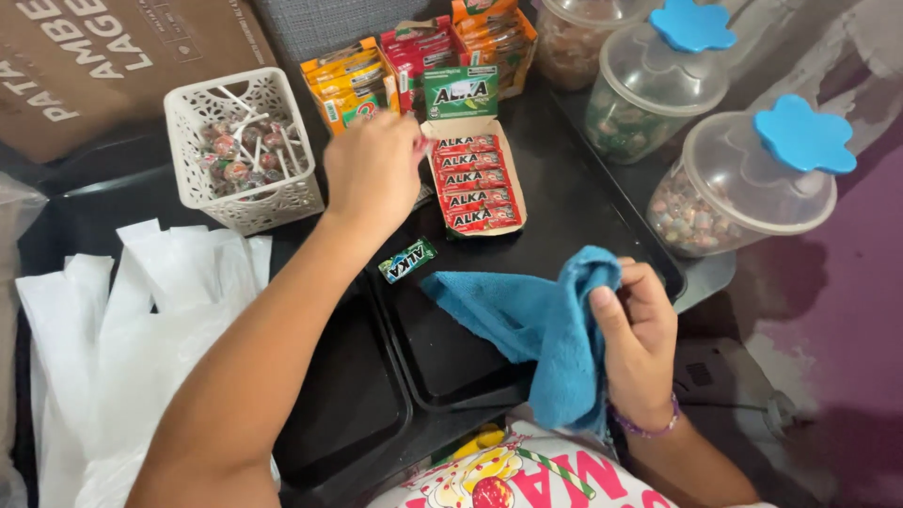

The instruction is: Wiping a display tray and organizing small retail packets into boxes

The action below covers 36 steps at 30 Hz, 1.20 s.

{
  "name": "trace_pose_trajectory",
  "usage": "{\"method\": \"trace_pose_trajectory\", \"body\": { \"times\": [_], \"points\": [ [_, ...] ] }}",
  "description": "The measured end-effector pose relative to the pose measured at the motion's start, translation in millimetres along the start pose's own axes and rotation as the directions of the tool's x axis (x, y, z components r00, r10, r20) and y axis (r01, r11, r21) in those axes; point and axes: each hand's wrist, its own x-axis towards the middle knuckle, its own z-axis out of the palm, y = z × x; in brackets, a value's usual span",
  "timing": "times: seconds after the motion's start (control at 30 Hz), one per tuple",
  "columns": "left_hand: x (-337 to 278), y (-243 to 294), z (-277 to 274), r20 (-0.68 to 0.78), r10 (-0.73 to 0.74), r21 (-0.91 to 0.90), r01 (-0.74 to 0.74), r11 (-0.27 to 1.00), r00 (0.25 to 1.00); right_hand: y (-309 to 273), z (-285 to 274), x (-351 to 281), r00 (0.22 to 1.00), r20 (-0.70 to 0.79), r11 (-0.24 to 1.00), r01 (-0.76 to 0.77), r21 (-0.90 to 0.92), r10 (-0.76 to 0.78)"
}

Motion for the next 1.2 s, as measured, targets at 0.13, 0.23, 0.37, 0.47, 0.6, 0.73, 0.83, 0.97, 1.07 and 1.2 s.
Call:
{"method": "trace_pose_trajectory", "body": {
  "times": [0.13,0.23,0.37,0.47,0.6,0.73,0.83,0.97,1.07,1.2],
  "points": [
    [12,46,-74,0.077,-0.061,-0.397,0.087,0.914,0.995,7,-3,-2,0.987,-0.137,0.996,-0.089,0.001,0.088],
    [4,84,-91,0.458,0.07,-0.714,0.319,0.623,0.886,10,-2,-1,0.973,-0.221,0.998,-0.065,-0.001,0.064],
    [-19,124,-67,0.421,0.142,-0.804,0.296,0.516,0.896,-1,3,5,0.989,0.02,0.987,0.144,0.065,-0.146],
    [-30,135,-62,0.426,0.129,-0.84,0.339,0.423,0.895,11,-2,0,0.984,0.05,0.984,0.169,0.055,-0.172],
    [-29,130,-73,0.427,0.074,-0.879,0.394,0.267,0.901,15,-9,0,0.998,0.0,0.997,0.07,-0.027,-0.07],
    [-25,127,-81,0.414,0.074,-0.9,0.395,0.187,0.907,-1,0,4,0.999,-0.007,0.997,-0.041,0.06,0.042],
    [-24,124,-79,0.377,0.143,-0.926,0.368,0.091,0.915,-9,4,9,0.994,-0.017,0.986,-0.106,0.131,0.109],
    [-29,121,-57,0.318,0.363,-0.948,0.286,0.14,0.876,2,0,14,0.998,0.008,0.96,-0.069,0.273,0.069],
    [-33,124,-54,0.193,0.364,-0.981,0.178,0.076,0.911,-13,5,10,0.997,0.062,0.906,-0.076,0.417,0.055],
    [-31,124,-63,0.251,0.431,-0.912,0.36,-0.194,0.867,-2,3,2,0.985,0.157,0.81,-0.145,0.569,0.066]
  ]
}}
